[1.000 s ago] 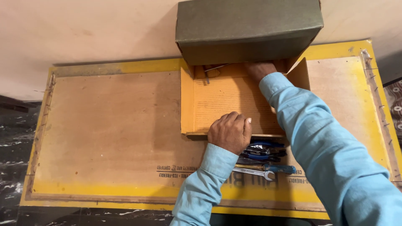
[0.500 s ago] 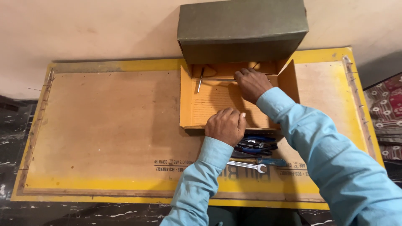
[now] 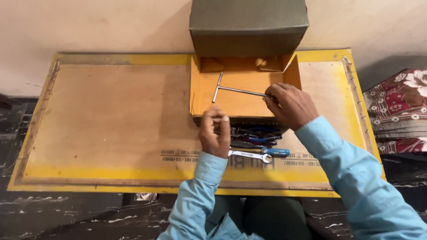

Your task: The person sits on the floor and organizes various hand tools from a pile on a yellow board into a cardboard box. They pick up pliers, screwdrivers, and wrenches one by one, inspect them, and place them neatly inside the box.

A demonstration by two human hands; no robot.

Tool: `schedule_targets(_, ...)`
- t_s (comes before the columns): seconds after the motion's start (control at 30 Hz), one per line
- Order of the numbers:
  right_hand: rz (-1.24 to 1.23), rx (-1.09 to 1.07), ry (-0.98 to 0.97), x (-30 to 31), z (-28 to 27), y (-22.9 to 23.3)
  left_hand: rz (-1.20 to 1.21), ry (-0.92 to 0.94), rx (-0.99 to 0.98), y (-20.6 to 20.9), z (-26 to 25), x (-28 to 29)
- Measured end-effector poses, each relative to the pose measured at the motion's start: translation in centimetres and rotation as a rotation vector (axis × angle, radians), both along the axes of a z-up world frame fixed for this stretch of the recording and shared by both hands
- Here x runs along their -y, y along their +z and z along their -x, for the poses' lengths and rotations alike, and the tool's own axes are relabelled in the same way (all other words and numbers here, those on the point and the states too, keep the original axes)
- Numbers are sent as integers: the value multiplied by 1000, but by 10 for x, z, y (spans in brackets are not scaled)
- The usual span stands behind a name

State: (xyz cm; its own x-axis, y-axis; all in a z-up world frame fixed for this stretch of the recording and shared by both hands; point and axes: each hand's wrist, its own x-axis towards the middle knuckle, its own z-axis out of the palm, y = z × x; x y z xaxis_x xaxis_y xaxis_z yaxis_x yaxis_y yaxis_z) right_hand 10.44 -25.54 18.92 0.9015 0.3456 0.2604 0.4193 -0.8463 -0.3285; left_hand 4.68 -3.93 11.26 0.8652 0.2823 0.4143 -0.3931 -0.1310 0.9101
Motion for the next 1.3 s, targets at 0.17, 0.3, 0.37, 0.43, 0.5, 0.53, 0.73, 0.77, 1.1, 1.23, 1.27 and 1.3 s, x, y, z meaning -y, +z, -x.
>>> schedule_targets(0.17,22,8,65,1,48,7,399,-71,-221,-13,18,-21)
schedule_targets(0.3,-29,-38,124,-4,78,5,396,-212,-253,-33,31,-29)
schedule_targets(0.37,-43,-33,152,-5,90,5,405,-231,-292,-44,37,-31)
schedule_targets(0.43,-52,-27,168,-6,100,4,399,-250,-308,-55,42,-32)
schedule_targets(0.5,-56,-26,185,-6,106,2,381,-254,-304,-64,48,-35)
schedule_targets(0.53,-53,-10,183,-6,108,1,401,-267,-303,-69,50,-37)
schedule_targets(0.73,-23,91,204,-6,116,-24,348,-201,-350,-94,58,-40)
schedule_targets(0.77,-5,92,200,-5,116,-30,325,-206,-342,-98,58,-40)
schedule_targets(1.1,128,74,78,10,110,-89,-163,-91,-358,-111,50,-33)
schedule_targets(1.23,135,80,46,12,108,-102,-263,-76,-325,-108,47,-31)
schedule_targets(1.27,134,93,43,12,108,-105,-267,-81,-322,-108,47,-31)
schedule_targets(1.3,134,105,41,12,108,-107,-272,-85,-319,-108,48,-32)
